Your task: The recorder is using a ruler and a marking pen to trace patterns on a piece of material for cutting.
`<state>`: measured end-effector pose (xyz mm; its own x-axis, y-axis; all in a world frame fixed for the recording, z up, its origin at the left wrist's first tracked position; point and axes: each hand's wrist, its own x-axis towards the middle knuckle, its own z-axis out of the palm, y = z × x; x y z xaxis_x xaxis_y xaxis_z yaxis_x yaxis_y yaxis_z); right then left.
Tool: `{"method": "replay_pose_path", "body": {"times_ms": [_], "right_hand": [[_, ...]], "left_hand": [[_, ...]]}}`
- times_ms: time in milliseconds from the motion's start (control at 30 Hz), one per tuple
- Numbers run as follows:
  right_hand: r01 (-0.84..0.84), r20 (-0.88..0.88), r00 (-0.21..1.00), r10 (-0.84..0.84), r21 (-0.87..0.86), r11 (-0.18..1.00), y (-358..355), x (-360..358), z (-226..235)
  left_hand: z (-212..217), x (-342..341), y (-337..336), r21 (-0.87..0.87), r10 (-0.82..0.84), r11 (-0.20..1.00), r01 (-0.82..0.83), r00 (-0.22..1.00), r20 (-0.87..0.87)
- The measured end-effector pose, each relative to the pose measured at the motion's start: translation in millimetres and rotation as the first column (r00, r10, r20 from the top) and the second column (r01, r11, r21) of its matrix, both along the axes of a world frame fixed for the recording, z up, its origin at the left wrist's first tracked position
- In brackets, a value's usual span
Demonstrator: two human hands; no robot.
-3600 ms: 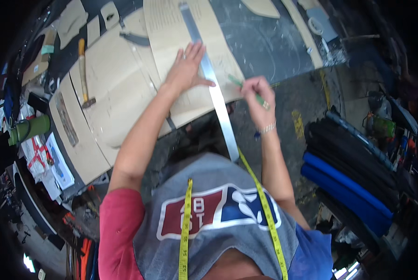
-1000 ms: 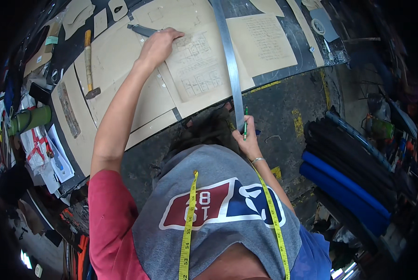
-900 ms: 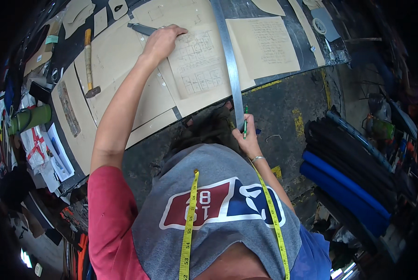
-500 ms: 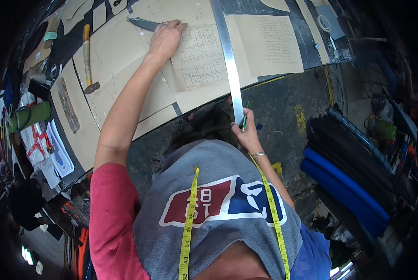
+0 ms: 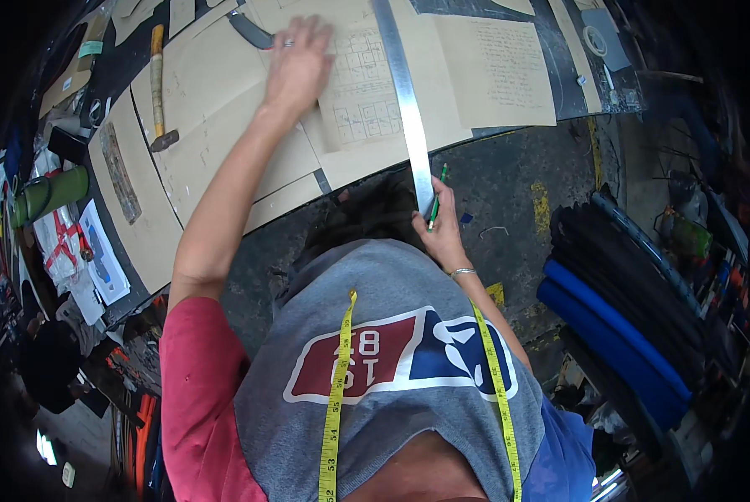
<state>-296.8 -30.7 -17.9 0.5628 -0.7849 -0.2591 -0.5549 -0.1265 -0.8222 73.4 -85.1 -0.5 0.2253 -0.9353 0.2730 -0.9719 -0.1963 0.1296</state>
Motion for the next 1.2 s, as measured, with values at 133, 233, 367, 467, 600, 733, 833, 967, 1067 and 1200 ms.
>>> {"method": "replay_pose_path", "body": {"times_ms": [133,233,367,467,600,733,833,967,1067,1200], "right_hand": [[-0.036,0.018,0.999,0.036,0.021,0.999,6.8,10.5,5.9],[-0.02,0.041,0.999,0.018,0.041,0.999,5.6,11.1,10.6],[0.006,0.083,0.997,-0.009,0.044,0.999,5.8,2.7,-0.4],[0.046,0.13,0.99,-0.051,0.042,0.998,6.8,9.3,-4.0],[0.208,0.134,0.964,-0.231,0.164,0.964,1.0,21.2,1.3],[0.158,0.109,0.983,-0.148,-0.096,0.983,-15.6,13.2,1.5],[0.243,0.215,0.944,-0.251,0.06,0.968,-26.7,10.9,18.5],[0.167,0.338,0.934,-0.118,-0.119,0.979,-56.5,17.0,30.4],[0.192,0.368,0.918,-0.15,-0.081,0.978,-83.8,49.5,28.8],[0.216,0.371,0.91,-0.187,-0.038,0.976,-117.2,77.8,5.7]], "left_hand": [[11.8,-59.9,16.9,0.072,-0.119,0.988,0.134,0.976,-0.18],[20.6,-85.8,32.3,0.235,-0.051,0.97,0.063,0.997,-0.056],[6.4,-77.0,31.8,0.247,-0.104,0.963,0.112,0.993,-0.047],[-10.5,-86.9,32.9,0.244,-0.117,0.958,0.147,0.984,-0.135],[-4.8,-90.1,26.5,0.202,-0.123,0.962,0.183,0.952,-0.28],[-14.2,-82.6,18.3,0.195,-0.129,0.963,0.184,0.956,-0.262],[-20.2,-77.9,13.5,0.193,-0.127,0.966,0.173,0.965,-0.227],[-23.9,-78.7,11.4,0.133,-0.123,0.979,0.152,0.971,-0.204],[-22.6,-82.4,9.5,0.122,-0.106,0.984,0.133,0.972,-0.209],[-25.3,-84.6,7.0,0.086,-0.116,0.987,0.136,0.972,-0.206]]}}
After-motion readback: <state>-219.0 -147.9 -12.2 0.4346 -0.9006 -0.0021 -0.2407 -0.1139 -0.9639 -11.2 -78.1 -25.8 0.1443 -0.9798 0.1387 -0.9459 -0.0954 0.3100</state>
